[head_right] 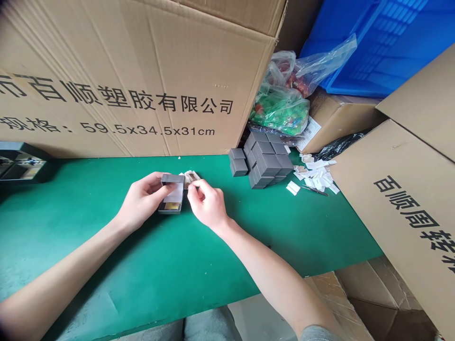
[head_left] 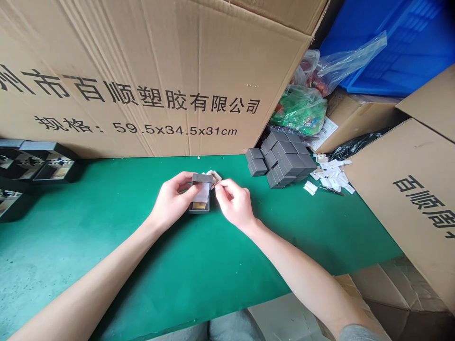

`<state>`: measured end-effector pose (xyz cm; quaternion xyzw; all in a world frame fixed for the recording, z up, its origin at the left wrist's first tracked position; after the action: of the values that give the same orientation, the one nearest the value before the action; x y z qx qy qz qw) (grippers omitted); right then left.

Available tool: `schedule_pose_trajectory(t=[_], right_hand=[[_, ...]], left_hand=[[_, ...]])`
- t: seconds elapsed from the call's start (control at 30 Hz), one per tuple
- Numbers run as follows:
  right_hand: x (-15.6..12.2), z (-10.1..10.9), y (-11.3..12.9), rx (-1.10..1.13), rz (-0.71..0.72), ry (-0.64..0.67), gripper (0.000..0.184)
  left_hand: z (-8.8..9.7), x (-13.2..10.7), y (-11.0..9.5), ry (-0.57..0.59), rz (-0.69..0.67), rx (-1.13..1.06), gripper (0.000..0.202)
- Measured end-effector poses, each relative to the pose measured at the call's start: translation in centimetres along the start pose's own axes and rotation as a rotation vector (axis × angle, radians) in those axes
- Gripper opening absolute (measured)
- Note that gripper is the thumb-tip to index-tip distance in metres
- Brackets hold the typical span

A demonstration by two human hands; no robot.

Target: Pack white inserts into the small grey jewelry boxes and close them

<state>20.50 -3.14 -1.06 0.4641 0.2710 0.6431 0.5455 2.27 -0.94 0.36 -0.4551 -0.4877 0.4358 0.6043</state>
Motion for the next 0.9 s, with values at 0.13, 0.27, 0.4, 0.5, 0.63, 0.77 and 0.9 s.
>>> schedule_pose_trajectory(t=[0.13, 0.27, 0.4, 0.5, 0.63, 0.77, 0.9], right_hand=[[0.03, 0.03, 0.13, -0.004, -0.030, 0.024, 0.029], [0.05, 0.03, 0.19, 0.001, -0.050, 0.023, 0.027], [0.11, 0.02, 0.28, -0.003, -0.060, 0.032, 0.026], [0.13, 0.06, 0.40, 0.000, -0.063, 0.041, 0.026], [0.10, 0.04, 0.44, 0.004, -0.072, 0.053, 0.027], [0.08, -0.01, 0.21, -0.005, -0.054, 0.058, 0.027], [0.09, 0.02, 0.14, -0.015, -0.047, 0.076, 0.029]], left_hand=[[0.01, -0.06, 0.03, -0.003, 0.024, 0.015, 0.030], [-0.01, -0.17, 0.17, 0.009, -0.001, 0.082, 0.020], [-0.11, -0.22, 0.05, 0.016, -0.019, 0.138, 0.012], [-0.11, -0.17, -0.05, 0.011, -0.018, 0.139, 0.012], [-0.07, -0.16, -0.10, 0.016, 0.000, 0.103, 0.019], [-0.09, -0.10, -0.31, -0.046, 0.021, 0.066, 0.016], [-0.05, 0.15, -0.47, -0.112, 0.055, -0.063, 0.014]])
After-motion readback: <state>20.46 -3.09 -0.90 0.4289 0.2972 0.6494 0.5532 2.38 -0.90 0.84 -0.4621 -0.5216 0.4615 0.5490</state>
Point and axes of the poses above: each hand's wrist, its own x-axis towards the middle knuckle, its own z-axis out of the back of the hand, y = z × x, the point moved 1 cm from there along x, towards the middle knuckle, and after that the axes turned 10 degrees about -z, right-handed, at the moved point
